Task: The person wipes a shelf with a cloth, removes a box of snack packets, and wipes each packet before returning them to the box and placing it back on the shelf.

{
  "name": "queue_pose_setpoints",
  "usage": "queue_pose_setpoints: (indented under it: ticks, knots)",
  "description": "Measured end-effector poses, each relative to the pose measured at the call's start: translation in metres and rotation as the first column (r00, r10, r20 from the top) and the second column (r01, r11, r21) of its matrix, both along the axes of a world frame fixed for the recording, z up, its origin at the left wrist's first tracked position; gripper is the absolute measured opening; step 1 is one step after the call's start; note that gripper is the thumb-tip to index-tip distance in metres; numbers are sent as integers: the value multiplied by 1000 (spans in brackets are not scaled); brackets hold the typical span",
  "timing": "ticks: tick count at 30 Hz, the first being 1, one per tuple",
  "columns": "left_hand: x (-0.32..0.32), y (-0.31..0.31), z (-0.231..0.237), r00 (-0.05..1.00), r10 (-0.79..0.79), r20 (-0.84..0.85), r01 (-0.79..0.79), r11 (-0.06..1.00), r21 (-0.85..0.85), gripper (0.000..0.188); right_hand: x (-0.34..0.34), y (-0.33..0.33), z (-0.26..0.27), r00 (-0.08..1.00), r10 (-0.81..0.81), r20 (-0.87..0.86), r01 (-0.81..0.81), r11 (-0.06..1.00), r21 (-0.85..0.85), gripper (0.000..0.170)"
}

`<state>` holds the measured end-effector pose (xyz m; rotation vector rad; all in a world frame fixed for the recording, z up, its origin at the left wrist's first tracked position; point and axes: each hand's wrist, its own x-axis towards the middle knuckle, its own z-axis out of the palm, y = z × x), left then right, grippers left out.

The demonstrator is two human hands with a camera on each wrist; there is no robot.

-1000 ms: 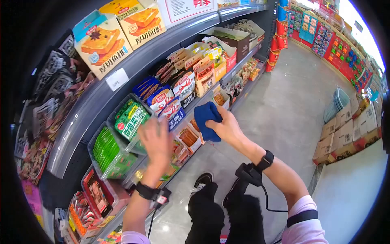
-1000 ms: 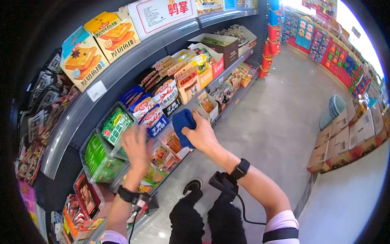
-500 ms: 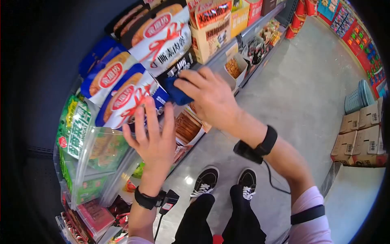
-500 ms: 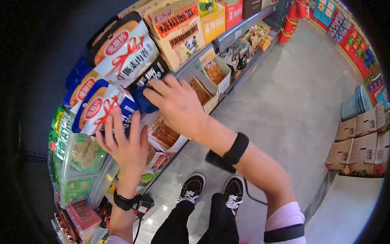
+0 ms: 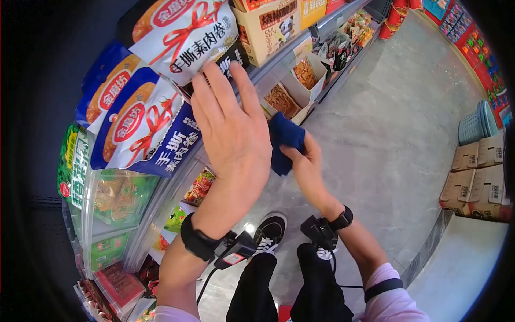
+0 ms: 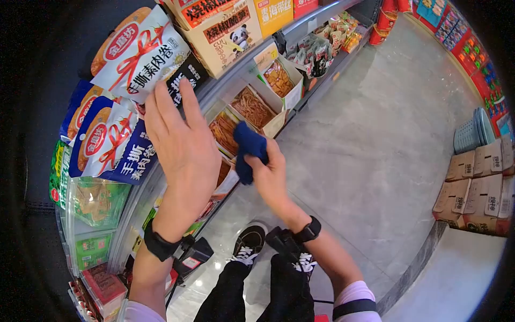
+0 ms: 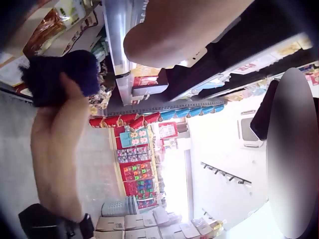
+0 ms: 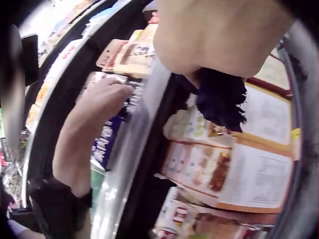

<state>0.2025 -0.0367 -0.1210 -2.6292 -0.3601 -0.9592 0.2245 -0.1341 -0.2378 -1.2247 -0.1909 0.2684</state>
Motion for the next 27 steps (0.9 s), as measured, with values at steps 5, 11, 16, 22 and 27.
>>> queue_pose_setpoints:
  ticks: [5,11,16,22,27]
  knots:
    - [21,5,-3,978,157,138,-184,959,214,40,0,-39,-33,939,74,-334,-81,997,-4,32]
    - [32,5,15,979,146,144,-171,969,181,26,-5,-60,-51,870,133,-474,-186,981,-64,31]
    - [21,1,31,993,85,81,-95,987,129,24,-12,-58,-59,886,170,-432,-205,978,-35,33]
    - [3,-14,32,1000,21,23,-21,1000,10,23,0,-43,-10,948,175,-268,-174,984,27,35]
    - [-44,-14,-22,895,-441,75,447,881,-152,29,51,14,37,975,-61,214,31,989,142,38]
